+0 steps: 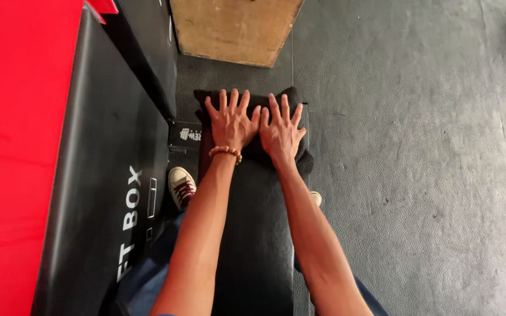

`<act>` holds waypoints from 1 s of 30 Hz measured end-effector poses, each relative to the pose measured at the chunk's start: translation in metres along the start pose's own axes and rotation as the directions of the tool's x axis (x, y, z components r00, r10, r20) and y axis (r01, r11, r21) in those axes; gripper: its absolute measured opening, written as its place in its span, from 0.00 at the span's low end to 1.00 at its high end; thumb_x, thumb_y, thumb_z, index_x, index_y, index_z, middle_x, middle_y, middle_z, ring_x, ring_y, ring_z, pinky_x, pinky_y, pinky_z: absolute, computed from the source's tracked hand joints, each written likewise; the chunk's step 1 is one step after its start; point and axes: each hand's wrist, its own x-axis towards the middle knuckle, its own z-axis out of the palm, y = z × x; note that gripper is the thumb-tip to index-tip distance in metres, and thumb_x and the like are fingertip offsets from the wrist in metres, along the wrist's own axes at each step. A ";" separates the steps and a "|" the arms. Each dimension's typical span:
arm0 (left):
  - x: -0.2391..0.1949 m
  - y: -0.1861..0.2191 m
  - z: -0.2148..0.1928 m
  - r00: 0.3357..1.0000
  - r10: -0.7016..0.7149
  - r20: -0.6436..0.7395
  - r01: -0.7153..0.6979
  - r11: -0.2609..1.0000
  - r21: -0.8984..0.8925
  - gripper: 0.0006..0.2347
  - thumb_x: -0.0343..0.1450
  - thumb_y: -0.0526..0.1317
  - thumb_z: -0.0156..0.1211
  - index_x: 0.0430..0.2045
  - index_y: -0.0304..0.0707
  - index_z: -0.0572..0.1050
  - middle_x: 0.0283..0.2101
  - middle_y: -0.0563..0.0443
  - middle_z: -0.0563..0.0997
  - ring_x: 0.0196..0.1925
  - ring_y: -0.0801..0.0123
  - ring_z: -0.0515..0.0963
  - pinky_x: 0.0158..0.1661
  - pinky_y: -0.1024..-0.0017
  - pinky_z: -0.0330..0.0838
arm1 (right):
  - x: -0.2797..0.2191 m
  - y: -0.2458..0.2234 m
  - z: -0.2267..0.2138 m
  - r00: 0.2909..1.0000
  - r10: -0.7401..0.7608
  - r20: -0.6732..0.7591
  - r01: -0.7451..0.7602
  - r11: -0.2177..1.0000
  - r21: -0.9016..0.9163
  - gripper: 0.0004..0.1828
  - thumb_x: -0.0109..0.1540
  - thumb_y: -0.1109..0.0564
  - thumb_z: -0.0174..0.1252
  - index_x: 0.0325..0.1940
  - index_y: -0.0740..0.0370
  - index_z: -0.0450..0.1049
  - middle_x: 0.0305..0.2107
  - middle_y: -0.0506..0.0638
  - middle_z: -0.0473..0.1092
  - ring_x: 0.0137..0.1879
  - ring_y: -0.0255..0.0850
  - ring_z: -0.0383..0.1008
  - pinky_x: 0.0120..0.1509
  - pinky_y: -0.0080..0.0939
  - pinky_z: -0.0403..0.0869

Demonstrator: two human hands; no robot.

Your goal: The person performs a series of repetitive jumps onto a black plyometric box. They place a black mat on the box before starting and repeatedly jump up and down, using their hands to stabilize on the mat during each landing.

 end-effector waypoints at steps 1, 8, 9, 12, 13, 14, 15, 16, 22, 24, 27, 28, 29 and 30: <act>-0.010 0.001 -0.014 1.000 0.003 0.028 -0.004 1.000 0.021 0.26 0.76 0.64 0.44 0.63 0.57 0.78 0.64 0.49 0.81 0.73 0.48 0.70 0.66 0.32 0.55 | -0.011 0.000 -0.004 1.000 -0.012 0.009 0.012 1.000 -0.011 0.29 0.76 0.32 0.33 0.83 0.24 0.55 0.82 0.37 0.51 0.87 0.59 0.44 0.69 0.77 0.67; -0.168 0.014 -0.130 0.975 -0.029 0.220 0.002 0.992 0.124 0.30 0.79 0.61 0.41 0.78 0.58 0.59 0.81 0.49 0.61 0.82 0.45 0.58 0.68 0.31 0.56 | -0.182 0.023 -0.024 0.987 -0.050 0.150 0.066 0.992 -0.105 0.34 0.76 0.32 0.31 0.88 0.25 0.42 0.86 0.38 0.40 0.88 0.60 0.35 0.71 0.77 0.62; -0.201 0.017 -0.146 0.970 -0.034 0.240 0.003 0.992 0.127 0.30 0.79 0.61 0.41 0.78 0.58 0.59 0.81 0.49 0.61 0.82 0.45 0.58 0.68 0.31 0.56 | -0.218 0.031 -0.027 0.984 -0.046 0.171 0.064 0.992 -0.105 0.34 0.76 0.32 0.31 0.88 0.25 0.42 0.86 0.38 0.40 0.88 0.60 0.35 0.71 0.77 0.62; -0.290 0.023 -0.193 0.976 -0.013 0.218 -0.018 0.990 0.143 0.30 0.79 0.60 0.41 0.80 0.57 0.57 0.82 0.47 0.58 0.82 0.42 0.57 0.67 0.29 0.58 | -0.314 0.051 -0.037 0.979 -0.059 0.193 0.079 0.992 -0.097 0.35 0.75 0.32 0.32 0.88 0.26 0.42 0.86 0.39 0.40 0.89 0.60 0.34 0.71 0.76 0.62; -0.320 0.024 -0.209 0.970 -0.007 0.245 -0.030 0.989 0.147 0.31 0.79 0.60 0.44 0.80 0.55 0.57 0.82 0.45 0.59 0.81 0.41 0.58 0.65 0.28 0.60 | -0.348 0.058 -0.041 0.976 -0.081 0.202 0.099 0.992 -0.080 0.34 0.75 0.33 0.34 0.88 0.26 0.44 0.85 0.39 0.42 0.89 0.59 0.35 0.71 0.76 0.63; -0.342 0.026 -0.222 0.967 -0.007 0.255 -0.033 0.988 0.153 0.31 0.79 0.59 0.46 0.80 0.54 0.57 0.81 0.44 0.60 0.81 0.40 0.58 0.64 0.27 0.61 | -0.372 0.063 -0.047 0.973 -0.115 0.199 0.130 0.989 -0.065 0.34 0.75 0.33 0.37 0.87 0.26 0.46 0.85 0.40 0.44 0.89 0.58 0.37 0.71 0.75 0.64; -0.341 0.025 -0.221 0.973 -0.010 0.232 -0.026 0.988 0.151 0.31 0.79 0.59 0.46 0.80 0.54 0.57 0.81 0.44 0.60 0.81 0.40 0.58 0.64 0.27 0.61 | -0.375 0.070 -0.048 0.976 -0.126 0.179 0.140 0.988 -0.069 0.34 0.75 0.33 0.37 0.87 0.26 0.46 0.85 0.40 0.44 0.89 0.58 0.37 0.71 0.75 0.64; -0.366 0.024 -0.229 0.954 -0.034 0.299 -0.007 0.991 0.133 0.31 0.79 0.60 0.44 0.80 0.55 0.55 0.83 0.44 0.56 0.82 0.38 0.54 0.62 0.23 0.61 | -0.403 0.082 -0.046 0.963 -0.154 0.222 0.172 0.983 -0.064 0.35 0.74 0.31 0.36 0.87 0.26 0.46 0.85 0.38 0.43 0.89 0.57 0.36 0.70 0.74 0.65; -0.407 0.026 -0.230 0.890 -0.081 0.450 0.019 0.990 0.141 0.32 0.80 0.63 0.34 0.82 0.56 0.47 0.86 0.46 0.45 0.85 0.34 0.44 0.61 0.17 0.60 | -0.465 0.104 -0.040 0.941 -0.204 0.270 0.229 0.971 -0.064 0.37 0.74 0.28 0.37 0.87 0.27 0.44 0.85 0.38 0.40 0.89 0.57 0.34 0.68 0.74 0.68; -0.402 0.024 -0.224 0.893 -0.080 0.444 0.005 0.986 0.166 0.32 0.80 0.62 0.34 0.82 0.56 0.47 0.86 0.45 0.45 0.85 0.33 0.43 0.61 0.16 0.58 | -0.456 0.096 -0.038 0.946 -0.207 0.248 0.234 0.969 -0.083 0.36 0.74 0.29 0.36 0.88 0.28 0.44 0.85 0.40 0.40 0.89 0.58 0.35 0.67 0.73 0.69; -0.368 0.020 -0.210 0.939 0.006 0.343 -0.072 0.981 0.181 0.33 0.80 0.61 0.40 0.81 0.53 0.49 0.84 0.41 0.49 0.83 0.31 0.49 0.60 0.17 0.61 | -0.415 0.084 -0.034 0.970 -0.158 0.184 0.177 0.980 -0.093 0.37 0.73 0.31 0.41 0.87 0.27 0.47 0.85 0.41 0.44 0.88 0.59 0.39 0.63 0.74 0.71; -0.347 0.019 -0.200 0.956 0.023 0.294 -0.073 0.984 0.161 0.32 0.80 0.61 0.41 0.81 0.53 0.50 0.83 0.41 0.52 0.82 0.31 0.50 0.60 0.17 0.60 | -0.392 0.085 -0.026 0.980 -0.178 0.087 0.185 0.980 -0.072 0.36 0.72 0.31 0.44 0.85 0.26 0.51 0.84 0.40 0.47 0.87 0.59 0.42 0.60 0.74 0.73; -0.325 0.018 -0.189 0.969 0.039 0.243 -0.074 0.987 0.140 0.32 0.80 0.61 0.42 0.81 0.53 0.52 0.82 0.41 0.55 0.82 0.31 0.52 0.60 0.16 0.59 | -0.367 0.085 -0.016 0.981 -0.195 -0.012 0.194 0.980 -0.052 0.35 0.70 0.32 0.48 0.83 0.24 0.55 0.83 0.40 0.50 0.87 0.59 0.45 0.57 0.74 0.75; -0.298 0.017 -0.178 0.967 0.041 0.250 -0.076 0.988 0.135 0.32 0.80 0.61 0.42 0.81 0.53 0.52 0.82 0.41 0.55 0.82 0.31 0.52 0.60 0.16 0.59 | -0.337 0.079 -0.014 0.982 -0.189 -0.006 0.189 0.981 -0.054 0.35 0.70 0.32 0.48 0.83 0.24 0.55 0.83 0.40 0.50 0.87 0.59 0.45 0.57 0.74 0.75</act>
